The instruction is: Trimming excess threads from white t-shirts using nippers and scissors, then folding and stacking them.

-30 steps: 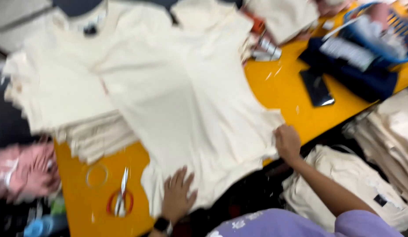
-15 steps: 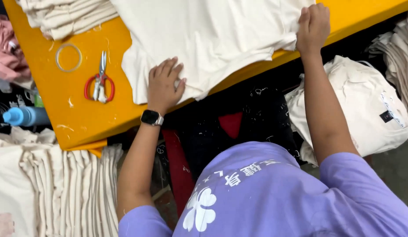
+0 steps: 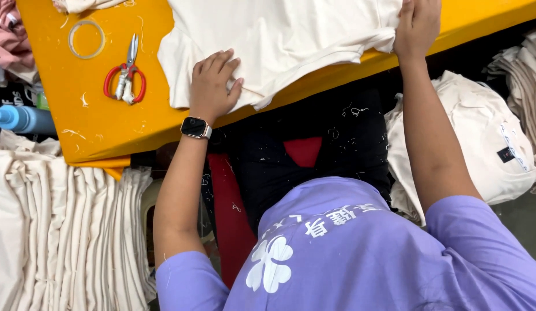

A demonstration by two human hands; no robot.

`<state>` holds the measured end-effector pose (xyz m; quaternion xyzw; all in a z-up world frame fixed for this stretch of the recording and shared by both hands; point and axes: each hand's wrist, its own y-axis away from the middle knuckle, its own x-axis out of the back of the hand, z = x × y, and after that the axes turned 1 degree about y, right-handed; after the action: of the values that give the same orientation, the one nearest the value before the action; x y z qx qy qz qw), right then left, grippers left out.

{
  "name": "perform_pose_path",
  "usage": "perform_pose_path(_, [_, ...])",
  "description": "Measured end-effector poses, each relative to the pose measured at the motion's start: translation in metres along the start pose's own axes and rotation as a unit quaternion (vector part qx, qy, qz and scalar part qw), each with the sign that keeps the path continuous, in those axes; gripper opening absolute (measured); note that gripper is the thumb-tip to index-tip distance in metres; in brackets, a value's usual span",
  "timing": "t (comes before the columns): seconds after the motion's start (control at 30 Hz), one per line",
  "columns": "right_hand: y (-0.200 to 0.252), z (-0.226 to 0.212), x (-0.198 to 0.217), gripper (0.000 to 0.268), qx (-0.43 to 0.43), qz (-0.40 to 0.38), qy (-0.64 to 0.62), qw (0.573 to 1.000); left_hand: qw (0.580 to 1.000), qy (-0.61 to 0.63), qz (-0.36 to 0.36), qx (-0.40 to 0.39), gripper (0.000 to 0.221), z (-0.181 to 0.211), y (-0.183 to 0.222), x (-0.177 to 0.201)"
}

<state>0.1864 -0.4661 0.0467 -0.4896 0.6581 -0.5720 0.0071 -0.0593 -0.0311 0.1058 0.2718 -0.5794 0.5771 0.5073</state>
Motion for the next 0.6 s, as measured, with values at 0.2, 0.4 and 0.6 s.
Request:
perform_pose_path(0.2, [0.003, 0.006, -0.003, 0.053, -0.012, 0.002, 0.008, 1.000, 1.000, -0.001, -0.007, 0.003, 0.041, -0.001, 0.000, 0.000])
perform_pose_path(0.4, [0.008, 0.020, -0.007, 0.048, -0.016, 0.001, 0.013, 1.000, 1.000, 0.004, -0.013, 0.003, 0.041, -0.002, -0.001, 0.001])
perform_pose_path(0.6, [0.007, 0.016, -0.004, 0.042, -0.014, -0.008, 0.002, 1.000, 1.000, 0.007, -0.009, -0.002, 0.041, -0.002, -0.001, 0.003])
